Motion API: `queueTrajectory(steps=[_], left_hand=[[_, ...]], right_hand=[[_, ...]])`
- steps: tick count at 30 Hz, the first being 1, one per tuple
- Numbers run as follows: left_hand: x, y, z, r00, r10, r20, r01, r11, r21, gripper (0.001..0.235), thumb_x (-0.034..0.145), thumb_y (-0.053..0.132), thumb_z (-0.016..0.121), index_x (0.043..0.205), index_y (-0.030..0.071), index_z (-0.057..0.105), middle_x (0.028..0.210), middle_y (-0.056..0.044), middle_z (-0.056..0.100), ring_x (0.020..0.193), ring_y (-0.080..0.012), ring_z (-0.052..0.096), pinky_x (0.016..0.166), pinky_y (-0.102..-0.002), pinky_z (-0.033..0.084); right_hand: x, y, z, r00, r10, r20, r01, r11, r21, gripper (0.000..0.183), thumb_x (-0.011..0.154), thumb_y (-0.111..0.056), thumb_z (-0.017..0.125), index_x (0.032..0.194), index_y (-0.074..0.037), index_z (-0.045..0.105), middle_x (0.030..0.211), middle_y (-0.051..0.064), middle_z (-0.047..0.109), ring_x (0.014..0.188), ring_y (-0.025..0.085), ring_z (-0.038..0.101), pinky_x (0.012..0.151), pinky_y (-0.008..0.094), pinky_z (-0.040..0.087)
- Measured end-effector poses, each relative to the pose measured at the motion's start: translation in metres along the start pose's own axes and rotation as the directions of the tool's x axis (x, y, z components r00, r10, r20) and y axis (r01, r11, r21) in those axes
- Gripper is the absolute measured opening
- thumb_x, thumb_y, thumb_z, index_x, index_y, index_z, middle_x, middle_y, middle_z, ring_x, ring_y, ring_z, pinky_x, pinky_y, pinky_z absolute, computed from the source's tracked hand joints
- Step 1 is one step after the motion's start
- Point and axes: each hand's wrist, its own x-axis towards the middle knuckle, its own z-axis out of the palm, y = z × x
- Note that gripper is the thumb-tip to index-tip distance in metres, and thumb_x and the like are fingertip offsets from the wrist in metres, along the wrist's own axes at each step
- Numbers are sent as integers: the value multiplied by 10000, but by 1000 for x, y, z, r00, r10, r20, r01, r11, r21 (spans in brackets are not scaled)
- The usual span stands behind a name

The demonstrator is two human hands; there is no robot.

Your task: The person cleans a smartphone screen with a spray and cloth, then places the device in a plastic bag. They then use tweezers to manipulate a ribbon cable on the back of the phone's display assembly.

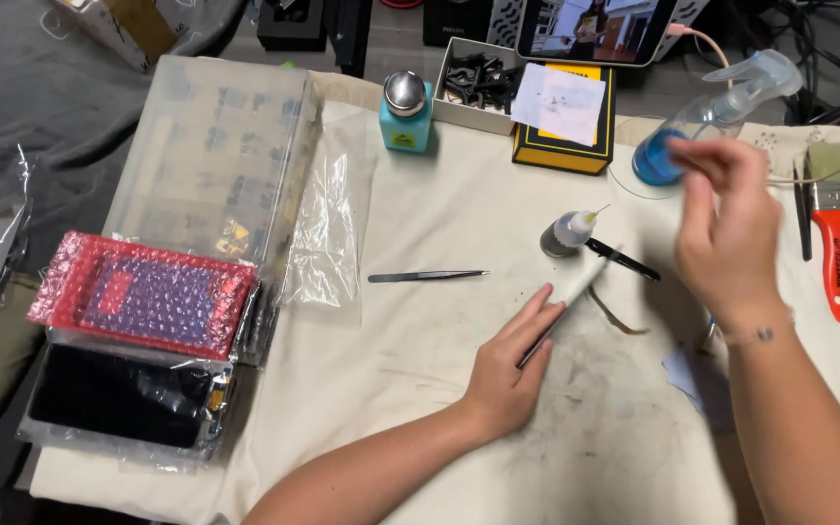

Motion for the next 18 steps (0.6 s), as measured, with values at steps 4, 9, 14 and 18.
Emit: queueTrajectory(steps=[4,9,14,18], left_hand=[[3,-2,0,1000,-25,-14,25,1000,7,460,1058,148,405,1503,40,447,1622,-205,389,1524,-335,376,1252,-423,318],[3,-2,1,995,96,10,-97,989,108,393,1049,120,485,1436,58,522,1600,-205,444,1369,-313,593,1086,-405,515],[6,-5,1,985,170,39,-173,979,111,456,994,78,532,1447,36,502,1598,-253,427,1422,-397,527,1136,-481,472],[6,-7,1,976,194,99,-200,978,58,545,948,-53,500,1485,30,449,1619,-294,372,1470,-451,457,1191,-519,425]], right_hand=[[88,37,45,982,-2,190,25,993,-117,261,1054,57,383,1306,41,446,1384,219,664,1277,379,631,944,491,481],[133,102,82,961,-72,267,156,939,-308,424,849,228,399,1238,82,482,1414,300,576,1479,437,352,1113,574,361],[138,110,92,969,27,246,62,935,-350,417,851,178,358,1234,84,494,1471,329,540,1510,406,293,1089,603,336],[141,118,95,966,-49,254,136,931,-340,414,850,187,364,1234,107,496,1426,325,592,1494,440,322,1190,583,291]])
